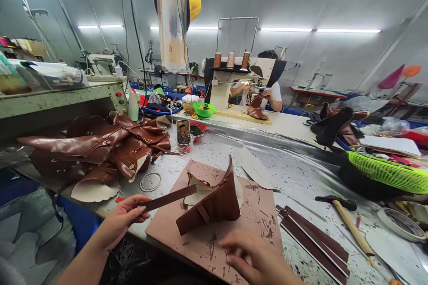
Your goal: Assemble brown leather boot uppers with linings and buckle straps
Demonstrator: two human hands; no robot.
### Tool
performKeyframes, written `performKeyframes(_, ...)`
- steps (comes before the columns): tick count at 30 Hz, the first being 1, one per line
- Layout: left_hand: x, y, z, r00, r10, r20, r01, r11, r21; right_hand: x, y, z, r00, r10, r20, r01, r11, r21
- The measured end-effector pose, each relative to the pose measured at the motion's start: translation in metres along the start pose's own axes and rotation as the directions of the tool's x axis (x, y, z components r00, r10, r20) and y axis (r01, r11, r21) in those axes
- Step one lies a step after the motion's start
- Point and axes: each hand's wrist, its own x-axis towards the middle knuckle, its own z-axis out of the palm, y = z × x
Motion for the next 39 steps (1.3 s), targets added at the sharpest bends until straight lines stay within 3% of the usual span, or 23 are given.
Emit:
performKeyframes(2, 0.008, -0.016, 0.015, 0.997, -0.059, 0.049, 0.061, 0.998, -0.032, 0.044, -0.007, 0.016, 0.958, -0.282, -0.059, 0.25, 0.914, -0.32)
performKeyframes(4, 0.012, -0.03, 0.033, 0.992, -0.111, 0.057, 0.114, 0.991, -0.064, 0.081, -0.011, 0.031, 0.873, -0.482, -0.072, 0.352, 0.725, -0.591)
performKeyframes(5, 0.012, -0.036, 0.042, 0.99, -0.132, 0.048, 0.136, 0.987, -0.088, 0.094, -0.013, 0.037, 0.84, -0.542, -0.033, 0.39, 0.645, -0.657)
performKeyframes(7, 0.011, -0.043, 0.056, 0.987, -0.157, 0.039, 0.161, 0.976, -0.147, 0.107, -0.016, 0.043, 0.838, -0.543, 0.046, 0.415, 0.581, -0.7)
performKeyframes(11, 0.003, -0.044, 0.074, 0.984, -0.159, 0.081, 0.175, 0.952, -0.251, 0.098, -0.023, 0.037, 0.915, -0.383, 0.125, 0.376, 0.703, -0.604)
performKeyframes(16, -0.004, -0.042, 0.08, 0.96, -0.163, 0.227, 0.233, 0.916, -0.326, 0.084, -0.026, 0.036, 0.95, -0.311, 0.014, 0.279, 0.832, -0.48)
performKeyframes(24, -0.013, -0.04, 0.076, 0.949, -0.084, 0.302, 0.186, 0.927, -0.327, 0.085, -0.023, 0.042, 0.941, -0.328, -0.081, 0.259, 0.854, -0.451)
performKeyframes(29, -0.015, -0.035, 0.081, 0.969, -0.082, 0.234, 0.139, 0.961, -0.24, 0.084, -0.022, 0.045, 0.941, -0.327, -0.09, 0.252, 0.852, -0.459)
performKeyframes(34, -0.018, -0.037, 0.087, 0.979, -0.049, 0.198, 0.101, 0.959, -0.263, 0.084, -0.02, 0.041, 0.948, -0.303, -0.098, 0.215, 0.836, -0.505)
performKeyframes(39, -0.017, -0.047, 0.084, 0.977, -0.087, 0.193, 0.145, 0.941, -0.307, 0.081, -0.018, 0.023, 0.959, -0.284, -0.002, 0.247, 0.834, -0.493)
